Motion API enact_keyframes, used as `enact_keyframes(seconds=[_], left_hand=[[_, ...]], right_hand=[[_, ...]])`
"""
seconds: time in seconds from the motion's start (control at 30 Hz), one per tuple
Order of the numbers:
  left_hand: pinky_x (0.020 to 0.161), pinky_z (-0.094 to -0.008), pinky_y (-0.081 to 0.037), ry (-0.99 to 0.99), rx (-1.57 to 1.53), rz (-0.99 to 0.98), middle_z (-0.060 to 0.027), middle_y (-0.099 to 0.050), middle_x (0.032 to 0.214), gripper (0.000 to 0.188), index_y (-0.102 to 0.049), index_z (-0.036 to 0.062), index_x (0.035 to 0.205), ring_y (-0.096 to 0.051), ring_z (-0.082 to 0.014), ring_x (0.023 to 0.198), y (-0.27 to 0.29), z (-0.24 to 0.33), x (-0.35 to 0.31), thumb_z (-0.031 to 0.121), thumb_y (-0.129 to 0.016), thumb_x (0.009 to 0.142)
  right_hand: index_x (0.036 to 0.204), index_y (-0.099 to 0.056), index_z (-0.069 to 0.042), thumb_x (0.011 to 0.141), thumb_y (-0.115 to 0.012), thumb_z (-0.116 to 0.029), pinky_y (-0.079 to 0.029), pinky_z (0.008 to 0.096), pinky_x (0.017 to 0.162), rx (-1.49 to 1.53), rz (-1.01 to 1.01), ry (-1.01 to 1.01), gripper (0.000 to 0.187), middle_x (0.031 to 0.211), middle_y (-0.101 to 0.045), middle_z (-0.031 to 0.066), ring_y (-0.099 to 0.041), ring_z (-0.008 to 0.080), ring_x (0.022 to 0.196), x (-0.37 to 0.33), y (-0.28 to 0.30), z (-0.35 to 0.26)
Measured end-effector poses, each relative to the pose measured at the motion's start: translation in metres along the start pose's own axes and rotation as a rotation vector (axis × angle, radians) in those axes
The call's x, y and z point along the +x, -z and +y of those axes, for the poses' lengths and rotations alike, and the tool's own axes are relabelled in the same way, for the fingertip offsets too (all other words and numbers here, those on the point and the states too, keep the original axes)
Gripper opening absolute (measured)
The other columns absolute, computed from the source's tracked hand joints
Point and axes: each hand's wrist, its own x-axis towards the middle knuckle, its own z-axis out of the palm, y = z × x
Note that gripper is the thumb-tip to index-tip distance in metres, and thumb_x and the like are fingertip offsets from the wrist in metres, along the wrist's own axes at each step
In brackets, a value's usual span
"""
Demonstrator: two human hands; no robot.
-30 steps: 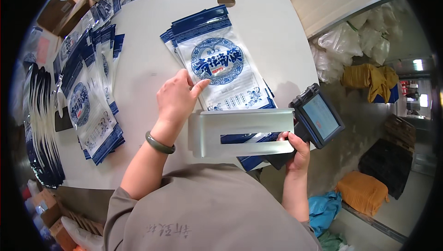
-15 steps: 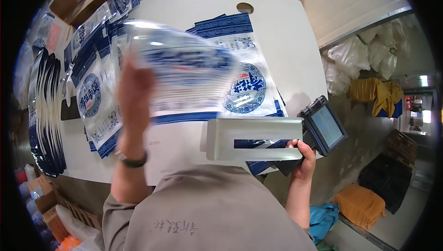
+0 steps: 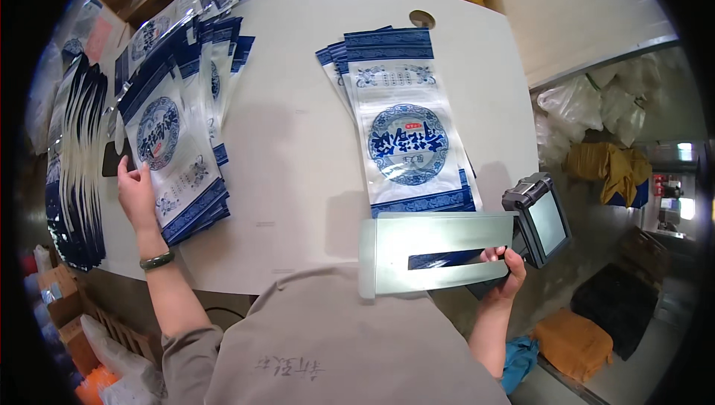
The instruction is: Applying printed labels or codes to plastic bags using a handheld inkjet printer and a metal alignment guide.
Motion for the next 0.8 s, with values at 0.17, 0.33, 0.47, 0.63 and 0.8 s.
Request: enact_keyframes(seconds=[0.17,0.33,0.47,0.63,0.8], left_hand=[[0.09,-0.0392,-0.047,-0.706,0.026,0.073,-0.015,-0.06,0.113,0.037,-0.06,0.0065,0.118,-0.057,-0.0314,0.108,-0.002,0.113,-0.037,0.007,-0.065,0.081],[0.094,-0.0382,-0.045,-1.409,-0.209,-0.803,-0.0123,-0.061,0.116,0.032,-0.063,0.0045,0.108,-0.057,-0.0286,0.111,-0.093,0.281,-0.089,-0.007,-0.06,0.079],[0.099,-0.0379,-0.042,-1.728,-0.165,-0.803,-0.0104,-0.062,0.117,0.038,-0.061,0.0054,0.114,-0.054,-0.0272,0.115,-0.161,0.345,-0.122,-0.001,-0.067,0.077],[0.098,-0.0381,-0.039,-1.773,0.273,-1.093,-0.0122,-0.062,0.112,0.07,-0.055,0.0062,0.122,-0.056,-0.0252,0.11,-0.168,0.391,-0.156,0.021,-0.087,0.061],[0.091,-0.0353,-0.042,-1.603,0.391,-1.281,-0.0093,-0.062,0.102,0.058,-0.063,0.0034,0.104,-0.057,-0.0248,0.099,-0.17,0.386,-0.162,0.026,-0.088,0.058]], right_hand=[[0.084,-0.055,-0.002,0.084,-0.057,-0.018,-0.04,0.0268,0.067,0.051,0.043,0.084,0.016,0.076,-0.052,0.0054,-0.047,0.0142,0.068,-0.012,-0.006,-0.016],[0.089,-0.052,-0.004,0.086,-0.057,-0.018,-0.041,0.0259,0.067,0.206,0.011,0.227,0.015,0.078,-0.048,0.0049,-0.045,0.0141,0.07,-0.024,0.015,-0.036],[0.093,-0.049,-0.005,0.089,-0.057,-0.017,-0.041,0.0264,0.066,0.362,-0.056,0.35,0.015,0.08,-0.046,0.0049,-0.043,0.014,0.07,-0.038,0.044,-0.036],[0.092,-0.048,-0.003,0.086,-0.058,-0.015,-0.041,0.025,0.066,0.29,0.095,0.465,0.016,0.081,-0.046,0.0053,-0.043,0.0136,0.072,-0.074,0.068,-0.029],[0.096,-0.049,-0.005,0.092,-0.054,-0.02,-0.049,0.0334,0.072,0.366,0.078,0.473,0.016,0.084,-0.048,0.006,-0.053,0.0166,0.075,-0.079,0.086,-0.023]])
